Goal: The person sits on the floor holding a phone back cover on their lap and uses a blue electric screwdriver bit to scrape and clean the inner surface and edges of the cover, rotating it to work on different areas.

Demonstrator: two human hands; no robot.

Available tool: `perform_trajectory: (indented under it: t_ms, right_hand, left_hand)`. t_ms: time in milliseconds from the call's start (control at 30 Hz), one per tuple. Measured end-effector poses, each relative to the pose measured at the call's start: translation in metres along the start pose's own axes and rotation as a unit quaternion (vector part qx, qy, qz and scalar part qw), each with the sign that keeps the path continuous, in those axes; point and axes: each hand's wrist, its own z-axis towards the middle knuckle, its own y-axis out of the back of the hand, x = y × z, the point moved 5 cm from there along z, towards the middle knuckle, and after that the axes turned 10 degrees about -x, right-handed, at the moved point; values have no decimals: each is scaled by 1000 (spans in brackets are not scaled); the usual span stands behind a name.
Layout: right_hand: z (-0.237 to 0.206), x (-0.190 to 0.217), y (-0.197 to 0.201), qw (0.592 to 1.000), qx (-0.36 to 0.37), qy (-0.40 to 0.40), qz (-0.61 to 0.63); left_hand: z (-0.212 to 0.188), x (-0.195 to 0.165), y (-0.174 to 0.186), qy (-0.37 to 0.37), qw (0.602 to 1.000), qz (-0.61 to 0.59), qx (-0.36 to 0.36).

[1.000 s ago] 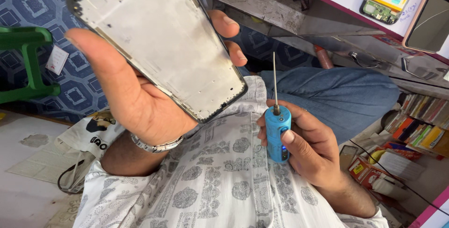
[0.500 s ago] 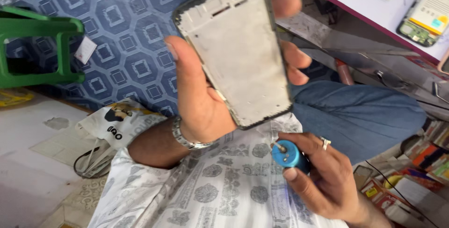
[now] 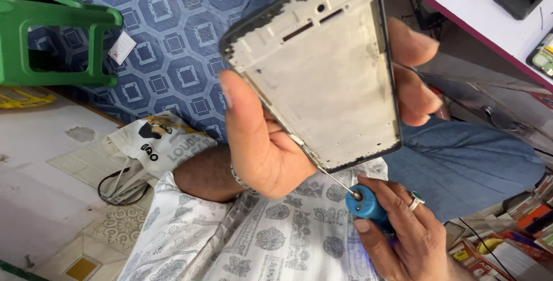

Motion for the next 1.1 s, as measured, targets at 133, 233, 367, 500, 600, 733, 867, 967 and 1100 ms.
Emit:
perform_trajectory:
  t_ms: [133, 233, 367, 500, 600, 733, 867, 967, 1100]
  right_hand:
    - [-1, -1, 1, 1000, -13, 6, 6]
    - [-1, -2, 1, 1000, -16, 12, 7]
    - [-3, -1, 1, 1000, -15, 18, 12]
    - [-4, -4, 0, 1000, -11, -16, 19]
    - [-3, -2, 2, 1000, -16, -1, 3]
    - [-1, 1, 3, 1000, -23, -1, 3]
    - [-1, 2, 2, 999, -31, 0, -16]
    - [-1, 1, 2, 999, -29, -5, -15]
    - [2, 2, 1, 1000, -25, 6, 8]
  left_hand:
    - [-1, -5, 2, 2, 1000, 1, 10]
    - [-3, -10, 4, 3, 1000, 6, 16]
    - [-6, -15, 6, 7, 999, 25, 28]
    - [-7, -15, 6, 11, 999, 41, 33]
    - [-9, -20, 8, 11, 998, 47, 35]
    - [-13, -26, 11, 10, 998, 44, 38]
    - [-13, -25, 11, 7, 998, 38, 40]
    - [-11, -23, 7, 1, 999, 24, 41]
    - [-1, -9, -2, -18, 999, -27, 37]
